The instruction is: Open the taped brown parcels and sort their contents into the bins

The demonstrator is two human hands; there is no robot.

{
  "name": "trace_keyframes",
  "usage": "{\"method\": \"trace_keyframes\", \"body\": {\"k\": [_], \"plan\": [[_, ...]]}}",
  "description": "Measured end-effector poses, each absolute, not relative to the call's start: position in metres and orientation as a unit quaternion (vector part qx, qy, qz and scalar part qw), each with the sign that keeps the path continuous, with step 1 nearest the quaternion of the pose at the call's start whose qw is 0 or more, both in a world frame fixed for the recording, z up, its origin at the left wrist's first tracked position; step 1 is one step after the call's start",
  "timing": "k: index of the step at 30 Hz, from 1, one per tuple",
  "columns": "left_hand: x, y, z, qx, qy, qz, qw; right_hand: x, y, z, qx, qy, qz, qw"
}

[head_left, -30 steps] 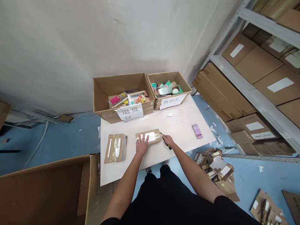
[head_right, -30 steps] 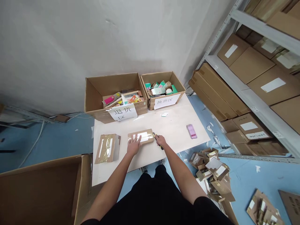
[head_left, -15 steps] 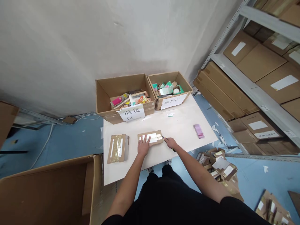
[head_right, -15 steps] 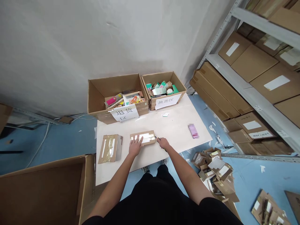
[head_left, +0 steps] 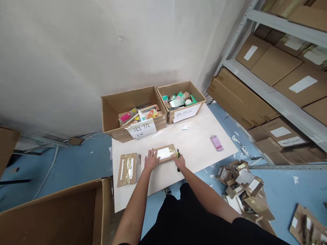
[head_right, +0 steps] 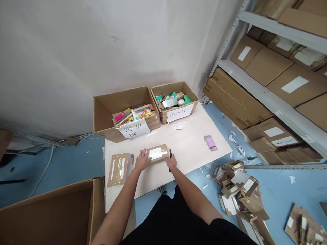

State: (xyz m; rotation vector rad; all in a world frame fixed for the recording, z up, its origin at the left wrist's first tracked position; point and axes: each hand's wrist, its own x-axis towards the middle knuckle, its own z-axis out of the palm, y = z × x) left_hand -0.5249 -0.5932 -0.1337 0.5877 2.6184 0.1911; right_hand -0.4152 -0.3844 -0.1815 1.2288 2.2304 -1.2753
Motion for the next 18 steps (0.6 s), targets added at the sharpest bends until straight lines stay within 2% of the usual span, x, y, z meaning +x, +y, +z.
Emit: {"method": "trace_keyframes", "body": {"k": [4, 9, 14, 18], "plan": [[-0.503, -0.599, -0.134, 0.153, 0.963, 0.040, 0.218, -0.470, -0.376, -0.173, 0.456, 0.777, -0.410, 0.145], [-0.472, -0.590, -0.122, 0.191, 0.937, 0.070, 0.282, -0.513, -0.359, -0.158, 0.405, 0.802, -0.418, 0.136], [-0.496, -0.569, -0.123, 0.283, 0.926, 0.078, 0.237, -0.462, -0.353, -0.156, 0.404, 0.816, -0.396, 0.124], [-0.519, -0.566, -0.144, 0.364, 0.890, 0.082, 0.263, -0.393, -0.372, -0.179, 0.377, 0.807, -0.399, 0.218]]}}
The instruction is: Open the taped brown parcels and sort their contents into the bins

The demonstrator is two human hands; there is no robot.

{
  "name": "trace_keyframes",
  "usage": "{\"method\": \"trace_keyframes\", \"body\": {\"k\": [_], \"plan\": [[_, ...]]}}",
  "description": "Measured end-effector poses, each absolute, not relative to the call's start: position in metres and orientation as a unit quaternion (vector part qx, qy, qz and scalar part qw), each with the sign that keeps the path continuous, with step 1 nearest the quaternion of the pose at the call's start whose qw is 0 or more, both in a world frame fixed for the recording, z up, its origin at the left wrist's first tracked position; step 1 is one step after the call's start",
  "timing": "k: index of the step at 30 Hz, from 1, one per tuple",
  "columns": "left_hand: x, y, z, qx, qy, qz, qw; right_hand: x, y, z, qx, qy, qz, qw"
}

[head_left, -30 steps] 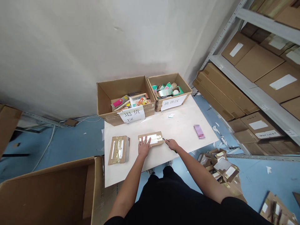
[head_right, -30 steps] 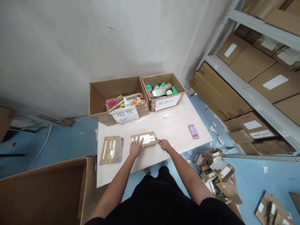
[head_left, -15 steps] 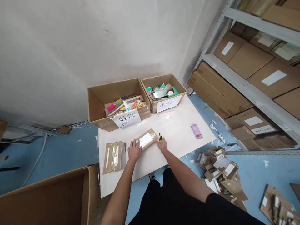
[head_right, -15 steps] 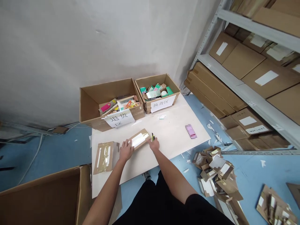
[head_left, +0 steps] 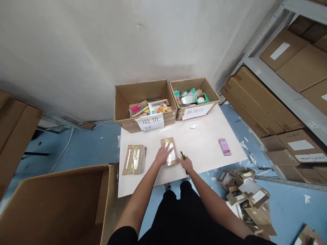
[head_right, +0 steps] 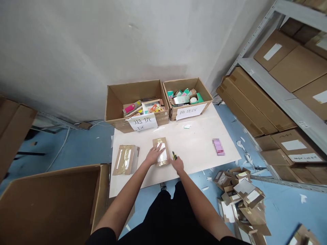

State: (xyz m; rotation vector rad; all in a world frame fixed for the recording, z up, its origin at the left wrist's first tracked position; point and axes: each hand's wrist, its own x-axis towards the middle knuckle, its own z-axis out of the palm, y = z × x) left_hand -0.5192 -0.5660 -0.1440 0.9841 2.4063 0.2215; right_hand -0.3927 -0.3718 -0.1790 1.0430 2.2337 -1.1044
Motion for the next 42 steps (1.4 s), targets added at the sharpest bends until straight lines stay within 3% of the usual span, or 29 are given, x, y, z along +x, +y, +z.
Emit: {"method": "trace_keyframes", "body": {"k": [3, 12, 23, 31, 42], "plan": [[-0.523, -0.568, -0.156, 0.336, 0.891, 0.078, 0.295, -0.377, -0.381, -0.195, 0.375, 0.787, -0.422, 0.247], [-0.490, -0.533, -0.152, 0.173, 0.951, 0.009, 0.255, -0.468, -0.303, -0.169, 0.440, 0.811, -0.344, 0.173], [-0.445, -0.537, -0.167, 0.191, 0.965, 0.064, 0.167, -0.399, -0.308, -0.172, 0.348, 0.751, -0.515, 0.223], [-0.425, -0.534, -0.175, 0.177, 0.970, 0.074, 0.147, -0.423, -0.318, -0.155, 0.302, 0.814, -0.429, 0.249], [-0.417, -0.536, -0.180, 0.180, 0.973, 0.080, 0.124, -0.364, -0.322, -0.156, 0.266, 0.852, -0.375, 0.251]]}}
